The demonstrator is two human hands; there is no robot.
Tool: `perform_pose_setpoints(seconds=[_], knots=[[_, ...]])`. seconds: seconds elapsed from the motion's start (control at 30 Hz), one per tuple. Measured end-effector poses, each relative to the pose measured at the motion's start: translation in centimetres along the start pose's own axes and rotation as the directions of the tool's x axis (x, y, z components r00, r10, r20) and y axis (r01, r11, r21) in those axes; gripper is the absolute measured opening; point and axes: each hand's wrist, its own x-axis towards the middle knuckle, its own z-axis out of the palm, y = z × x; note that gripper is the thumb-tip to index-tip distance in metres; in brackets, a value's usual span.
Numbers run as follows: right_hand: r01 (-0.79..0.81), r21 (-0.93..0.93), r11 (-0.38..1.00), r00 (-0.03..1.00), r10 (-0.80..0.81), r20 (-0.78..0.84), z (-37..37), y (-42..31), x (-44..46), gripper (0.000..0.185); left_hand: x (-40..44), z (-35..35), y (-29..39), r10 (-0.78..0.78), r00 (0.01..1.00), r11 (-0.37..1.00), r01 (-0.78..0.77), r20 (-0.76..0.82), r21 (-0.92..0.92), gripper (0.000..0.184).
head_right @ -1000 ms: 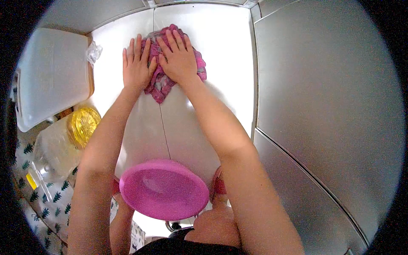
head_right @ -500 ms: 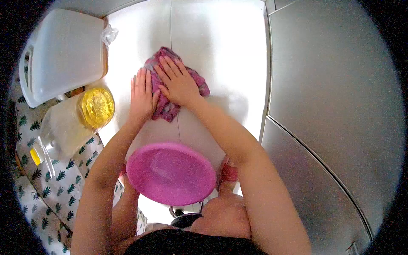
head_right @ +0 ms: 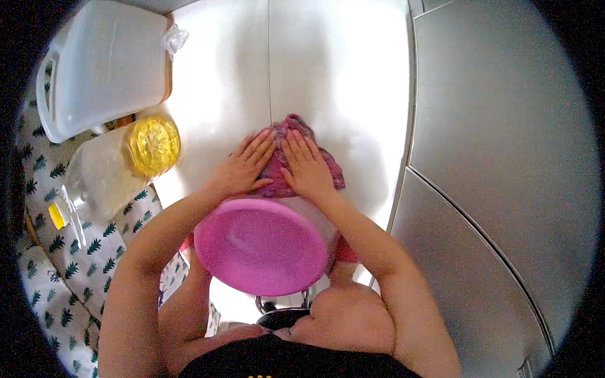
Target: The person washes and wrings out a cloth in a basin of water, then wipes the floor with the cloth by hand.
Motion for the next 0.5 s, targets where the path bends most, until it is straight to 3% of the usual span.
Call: perform_pose_setpoints(seconds=[0.23,0.5], knots=[[-0.244,-0.038,0.969,0.965,0.239,-0.104,-0.5,-0.3,-1.2,0.083,2.9,0.3,-0.1,0.068,0.992,0.994,-0.077,-0.109,-0.081,0.092],[-0.332,-0.084,0.94,0.929,0.31,-0.204,-0.5,-0.8,1.7,0.088,4.2,0.1,-2.5,0.075,0.983,0.995,-0.086,-0.169,-0.057,0.093]])
